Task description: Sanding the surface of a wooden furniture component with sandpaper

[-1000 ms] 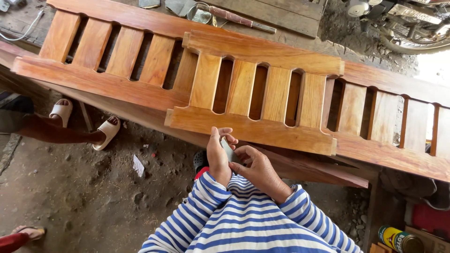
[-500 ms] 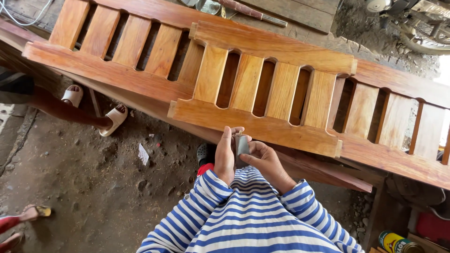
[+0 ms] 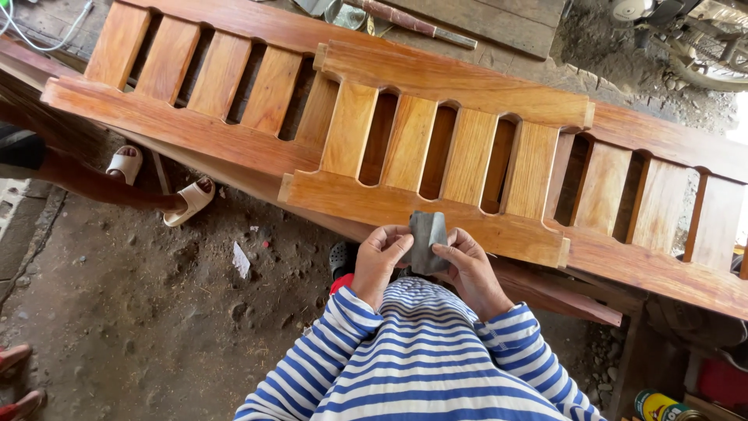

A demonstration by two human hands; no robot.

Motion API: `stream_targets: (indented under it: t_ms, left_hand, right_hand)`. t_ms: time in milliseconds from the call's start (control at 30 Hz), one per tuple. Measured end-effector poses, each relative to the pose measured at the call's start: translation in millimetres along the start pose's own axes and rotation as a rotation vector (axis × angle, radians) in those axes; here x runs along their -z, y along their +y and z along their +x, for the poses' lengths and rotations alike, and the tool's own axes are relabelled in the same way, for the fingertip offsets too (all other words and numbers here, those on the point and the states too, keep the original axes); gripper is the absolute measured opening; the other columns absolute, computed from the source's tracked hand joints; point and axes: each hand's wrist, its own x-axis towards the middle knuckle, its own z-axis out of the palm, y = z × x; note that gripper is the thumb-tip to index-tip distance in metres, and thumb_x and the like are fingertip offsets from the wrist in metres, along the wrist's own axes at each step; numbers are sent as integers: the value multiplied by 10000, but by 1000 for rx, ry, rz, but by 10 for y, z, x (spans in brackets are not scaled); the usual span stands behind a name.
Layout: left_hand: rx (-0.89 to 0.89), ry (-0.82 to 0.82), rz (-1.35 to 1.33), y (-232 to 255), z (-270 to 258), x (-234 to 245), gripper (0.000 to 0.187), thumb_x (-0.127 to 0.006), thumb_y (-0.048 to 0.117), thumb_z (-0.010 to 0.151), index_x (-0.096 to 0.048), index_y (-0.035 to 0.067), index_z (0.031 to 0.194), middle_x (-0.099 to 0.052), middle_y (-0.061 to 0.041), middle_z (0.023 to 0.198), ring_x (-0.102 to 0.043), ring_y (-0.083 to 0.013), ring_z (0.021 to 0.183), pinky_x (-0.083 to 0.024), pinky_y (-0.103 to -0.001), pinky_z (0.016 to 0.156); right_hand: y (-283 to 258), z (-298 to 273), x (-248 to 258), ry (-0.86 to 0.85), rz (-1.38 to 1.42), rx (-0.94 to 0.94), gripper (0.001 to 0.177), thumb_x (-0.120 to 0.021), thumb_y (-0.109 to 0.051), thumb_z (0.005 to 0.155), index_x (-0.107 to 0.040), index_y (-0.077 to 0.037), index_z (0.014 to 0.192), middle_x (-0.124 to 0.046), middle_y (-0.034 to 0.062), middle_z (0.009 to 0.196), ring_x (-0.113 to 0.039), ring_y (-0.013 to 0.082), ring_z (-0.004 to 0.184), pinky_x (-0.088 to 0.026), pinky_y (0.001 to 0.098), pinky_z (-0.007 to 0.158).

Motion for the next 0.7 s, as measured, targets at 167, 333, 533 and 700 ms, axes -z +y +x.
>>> stream_targets:
  t_ms: [167,333,533,700]
  left_hand:
    - [-59,10,53,-180,149,120,480,-895,143,794,-654,72,1203,-623,-26,769,-572,-68,637,-525,-174,469]
    - [-32,8,-3,-192,130,108,396,-882,116,795,-661,65,1119,-614,-10,755,-571,-47,607,-475,-142,461]
    - [33,-18,-37,-193,84,96,297,-891,100,786,-722,55,1027,-665,-46,744,-644,-86,628,-538,-194,469]
    - [70,-120,21,98,-96,13,235,-866,143,825,-744,79,1015,-688,-30,777,-654,-76,704,-567,-203,566]
  right_hand:
    - [121,62,76,2,-39,-13,224,-743,12,866,-545,-77,815,-576,15,643,-630,97,562,-576,242,555]
    - [360,222,336,4,-97,-8,215,-741,2,876,-545,-69,824,-557,33,637,-611,105,581,-572,250,577]
    - [207,66,125,-33,-170,1,218,-756,-6,881,-551,-58,827,-562,28,662,-613,99,622,-576,257,603]
    - [137,51,132,-177,-157,-12,234,-758,-30,874,-598,-27,1045,-678,77,900,-677,125,824,-590,277,720]
